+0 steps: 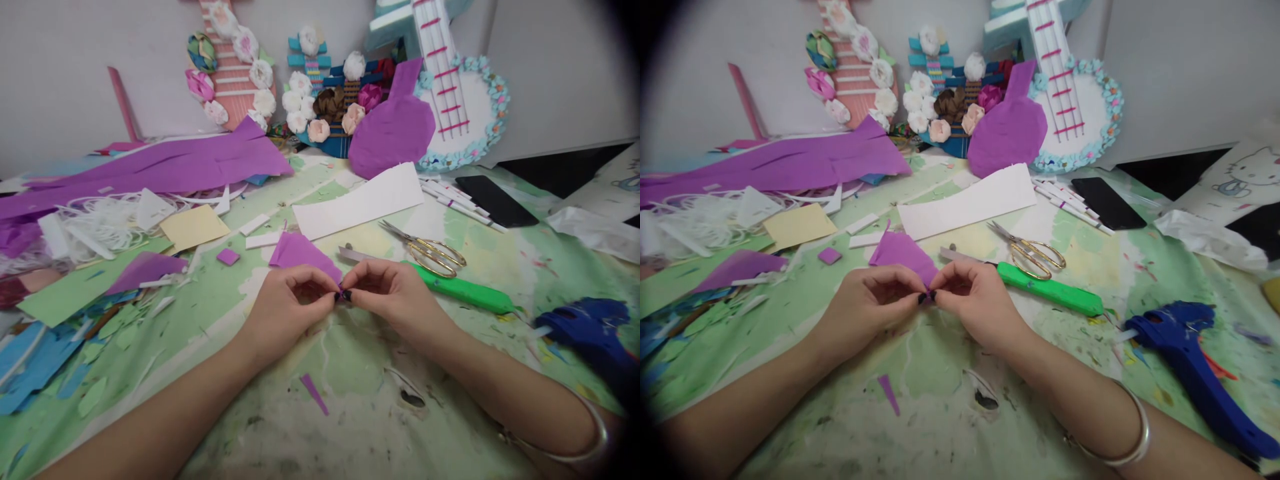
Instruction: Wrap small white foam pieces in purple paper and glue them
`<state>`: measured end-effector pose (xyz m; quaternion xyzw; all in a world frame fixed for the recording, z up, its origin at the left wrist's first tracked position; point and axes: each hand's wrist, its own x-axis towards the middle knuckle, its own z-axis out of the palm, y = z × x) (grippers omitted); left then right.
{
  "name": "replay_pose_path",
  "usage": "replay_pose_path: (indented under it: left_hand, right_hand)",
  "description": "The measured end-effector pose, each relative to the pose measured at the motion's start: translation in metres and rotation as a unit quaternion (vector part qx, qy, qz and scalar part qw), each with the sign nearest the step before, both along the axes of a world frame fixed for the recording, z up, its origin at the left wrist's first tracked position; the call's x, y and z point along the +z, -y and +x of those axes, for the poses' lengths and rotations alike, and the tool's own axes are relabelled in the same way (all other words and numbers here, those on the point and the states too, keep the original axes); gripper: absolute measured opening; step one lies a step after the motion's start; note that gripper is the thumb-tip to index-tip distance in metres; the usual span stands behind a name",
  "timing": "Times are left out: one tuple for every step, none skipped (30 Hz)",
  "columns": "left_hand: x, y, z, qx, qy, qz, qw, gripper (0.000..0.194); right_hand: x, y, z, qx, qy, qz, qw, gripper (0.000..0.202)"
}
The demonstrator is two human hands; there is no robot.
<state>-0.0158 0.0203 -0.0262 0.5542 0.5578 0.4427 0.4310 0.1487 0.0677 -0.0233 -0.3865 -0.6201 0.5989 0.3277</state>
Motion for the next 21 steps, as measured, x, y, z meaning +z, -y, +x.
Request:
replay_pose_path:
  left_hand:
    - [0.000, 0.000, 0.000, 0.000, 0.007, -0.009, 1.000, 0.003]
    - [0.001, 0.000, 0.001, 0.002, 0.013, -0.015, 1.000, 0.001]
    - [0.002, 0.000, 0.001, 0.005, 0.019, -0.018, 1.000, 0.003]
    - [0.003, 0.000, 0.002, 0.010, 0.024, -0.019, 0.999, 0.008]
    - [0.004, 0.000, 0.002, 0.015, 0.029, -0.021, 0.999, 0.012]
    - [0.005, 0.000, 0.002, 0.019, 0.034, -0.026, 0.999, 0.016]
    - [0.006, 0.000, 0.003, 0.021, 0.039, -0.035, 0.998, 0.018]
    - [0.007, -0.001, 0.003, 0.019, 0.043, -0.049, 0.998, 0.018]
    - [0.009, -0.001, 0.004, 0.013, 0.044, -0.066, 0.997, 0.017]
    - [0.010, -0.002, 0.004, 0.005, 0.044, -0.081, 0.996, 0.015]
    - [0.011, -0.002, 0.005, -0.003, 0.041, -0.091, 0.995, 0.012]
    - [0.011, -0.002, 0.005, -0.009, 0.036, -0.097, 0.995, 0.010]
    - [0.012, -0.002, 0.006, -0.013, 0.029, -0.100, 0.994, 0.008]
    - [0.012, -0.002, 0.006, -0.014, 0.024, -0.100, 0.995, 0.006]
    - [0.012, -0.002, 0.007, -0.011, 0.021, -0.099, 0.995, 0.004]
    - [0.012, -0.001, 0.008, -0.006, 0.023, -0.097, 0.995, 0.003]
    - [0.012, -0.001, 0.009, -0.002, 0.027, -0.096, 0.995, 0.002]
    - [0.012, 0.000, 0.009, 0.004, 0.033, -0.094, 0.995, 0.002]
    - [0.011, 0.000, 0.010, 0.008, 0.040, -0.094, 0.995, 0.002]
    - [0.011, 0.000, 0.011, 0.012, 0.047, -0.093, 0.994, 0.003]
    - [0.010, 0.000, 0.012, 0.017, 0.053, -0.093, 0.994, 0.004]
  right_hand:
    - [0.000, 0.000, 0.000, 0.000, -0.005, -0.005, 1.000, 0.008]
    - [0.000, 0.000, 0.000, 0.000, -0.011, -0.011, 1.000, 0.009]
    - [0.000, 0.000, 0.000, -0.002, -0.016, -0.016, 1.000, 0.011]
    - [0.000, 0.000, 0.000, -0.004, -0.020, -0.022, 1.000, 0.012]
    - [0.000, 0.001, 0.000, -0.006, -0.021, -0.028, 0.999, 0.014]
    - [0.000, 0.001, -0.001, -0.010, -0.019, -0.033, 0.999, 0.015]
    - [0.001, 0.001, -0.001, -0.014, -0.016, -0.038, 0.999, 0.015]
    - [0.001, 0.001, -0.002, -0.017, -0.009, -0.043, 0.999, 0.015]
    - [0.002, 0.002, -0.002, -0.017, 0.000, -0.050, 0.999, 0.014]
    - [0.003, 0.002, -0.003, -0.014, 0.008, -0.058, 0.998, 0.013]
    - [0.004, 0.002, -0.003, -0.008, 0.016, -0.067, 0.998, 0.012]
    - [0.004, 0.002, -0.004, -0.001, 0.021, -0.073, 0.997, 0.010]
    - [0.005, 0.002, -0.004, 0.005, 0.026, -0.077, 0.997, 0.009]
    - [0.006, 0.002, -0.004, 0.009, 0.029, -0.077, 0.997, 0.008]
    - [0.006, 0.002, -0.004, 0.009, 0.031, -0.075, 0.997, 0.008]
    - [0.007, 0.003, -0.004, 0.008, 0.033, -0.072, 0.997, 0.008]
    - [0.007, 0.003, -0.005, 0.006, 0.035, -0.069, 0.997, 0.008]
    - [0.007, 0.004, -0.005, 0.003, 0.034, -0.067, 0.997, 0.008]
    - [0.007, 0.004, -0.005, 0.001, 0.033, -0.065, 0.997, 0.008]
    - [0.007, 0.004, -0.005, -0.002, 0.030, -0.062, 0.998, 0.008]
    - [0.007, 0.005, -0.006, -0.004, 0.028, -0.060, 0.998, 0.008]
